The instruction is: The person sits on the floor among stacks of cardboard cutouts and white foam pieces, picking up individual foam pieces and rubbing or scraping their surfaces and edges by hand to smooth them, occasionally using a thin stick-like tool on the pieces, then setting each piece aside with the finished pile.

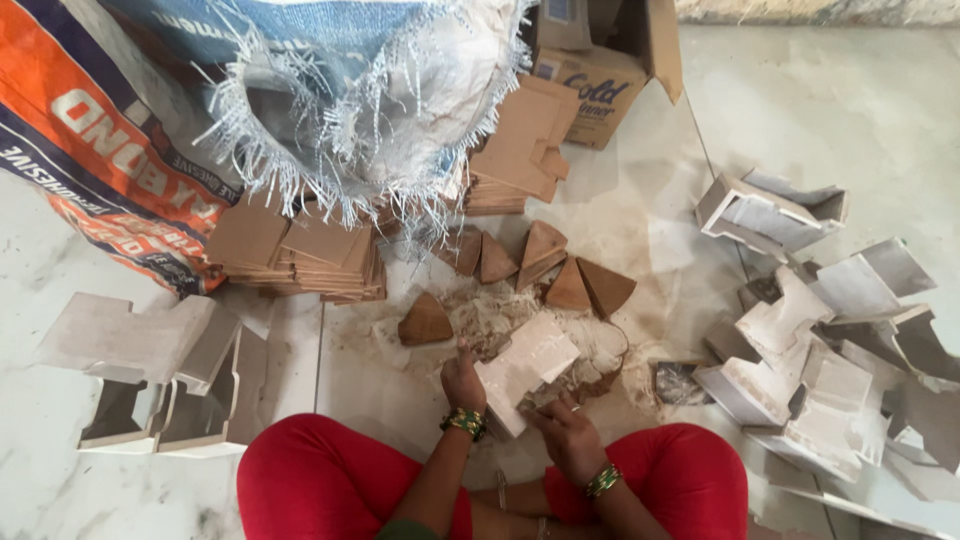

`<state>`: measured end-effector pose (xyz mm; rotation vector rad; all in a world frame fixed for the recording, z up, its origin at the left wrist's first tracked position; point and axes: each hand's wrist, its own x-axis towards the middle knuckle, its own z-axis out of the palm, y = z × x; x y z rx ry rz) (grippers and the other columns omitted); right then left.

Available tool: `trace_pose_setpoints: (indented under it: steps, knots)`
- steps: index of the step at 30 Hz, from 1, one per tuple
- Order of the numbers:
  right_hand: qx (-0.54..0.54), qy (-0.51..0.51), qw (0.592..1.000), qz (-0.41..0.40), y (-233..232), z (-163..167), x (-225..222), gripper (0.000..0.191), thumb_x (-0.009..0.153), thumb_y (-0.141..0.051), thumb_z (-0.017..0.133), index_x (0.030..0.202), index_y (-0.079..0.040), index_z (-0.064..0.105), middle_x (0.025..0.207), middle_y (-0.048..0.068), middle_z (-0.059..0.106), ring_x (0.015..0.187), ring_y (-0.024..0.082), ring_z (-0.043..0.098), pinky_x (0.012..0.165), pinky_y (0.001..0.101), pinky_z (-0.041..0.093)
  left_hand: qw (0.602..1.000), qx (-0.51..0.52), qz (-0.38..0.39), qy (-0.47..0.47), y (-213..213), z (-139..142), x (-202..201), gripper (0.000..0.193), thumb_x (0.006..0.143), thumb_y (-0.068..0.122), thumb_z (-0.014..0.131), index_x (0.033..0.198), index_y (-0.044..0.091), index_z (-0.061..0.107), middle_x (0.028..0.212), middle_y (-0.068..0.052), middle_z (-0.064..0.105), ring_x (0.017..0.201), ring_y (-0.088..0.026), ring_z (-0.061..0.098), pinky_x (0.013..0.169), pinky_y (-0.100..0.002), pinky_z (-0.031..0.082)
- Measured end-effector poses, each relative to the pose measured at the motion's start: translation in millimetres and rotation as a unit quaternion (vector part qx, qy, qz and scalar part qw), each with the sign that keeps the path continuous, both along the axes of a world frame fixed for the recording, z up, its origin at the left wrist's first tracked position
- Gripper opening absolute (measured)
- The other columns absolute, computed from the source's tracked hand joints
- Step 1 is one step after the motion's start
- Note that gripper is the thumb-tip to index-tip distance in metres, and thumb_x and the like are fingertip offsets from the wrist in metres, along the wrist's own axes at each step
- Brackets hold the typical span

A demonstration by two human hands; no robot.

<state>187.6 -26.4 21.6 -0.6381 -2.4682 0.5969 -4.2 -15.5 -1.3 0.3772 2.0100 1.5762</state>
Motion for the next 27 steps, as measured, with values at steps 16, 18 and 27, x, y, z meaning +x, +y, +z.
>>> trace_pose_setpoints:
  steps: [16,18,27]
  knots:
    - [-0.012,-0.190,0.974,-0.121,4,2,-22,0.043,0.086,0.005,0.061,0.123,-0.012,0.076,0.113,0.013,0.070,0.067,0.032,0.064,0.050,0.0433,0.053,0.996,0.066,-0.038,0.036,2,-3,-5,0.066,0.100,0.043,0.059,0.060,-0.006,0.041,0.052,-0.013,0.036,0.052,-0.020,0.034,0.054,-0.048,0.032]
    - [-0.006,-0.111,0.986,-0.122,6,3,-24,0.041,0.083,0.003,0.063,0.118,-0.012,0.076,0.099,0.010,0.067,0.073,0.031,0.064,0.061,0.0420,0.055,0.993,0.086,-0.043,0.062,1,-2,-4,0.054,0.095,0.033,0.063,0.061,-0.006,0.047,0.051,-0.011,0.042,0.051,-0.018,0.037,0.053,-0.045,0.036]
    - [0.025,-0.082,0.996,-0.024,4,11,-30,0.047,0.078,0.003,0.062,0.121,-0.012,0.075,0.091,0.009,0.061,0.080,0.030,0.063,0.067,0.0426,0.054,0.996,0.043,-0.055,0.048,-2,7,-4,0.054,0.096,0.026,0.068,0.059,-0.007,0.047,0.050,-0.011,0.037,0.051,-0.019,0.032,0.053,-0.044,0.035]
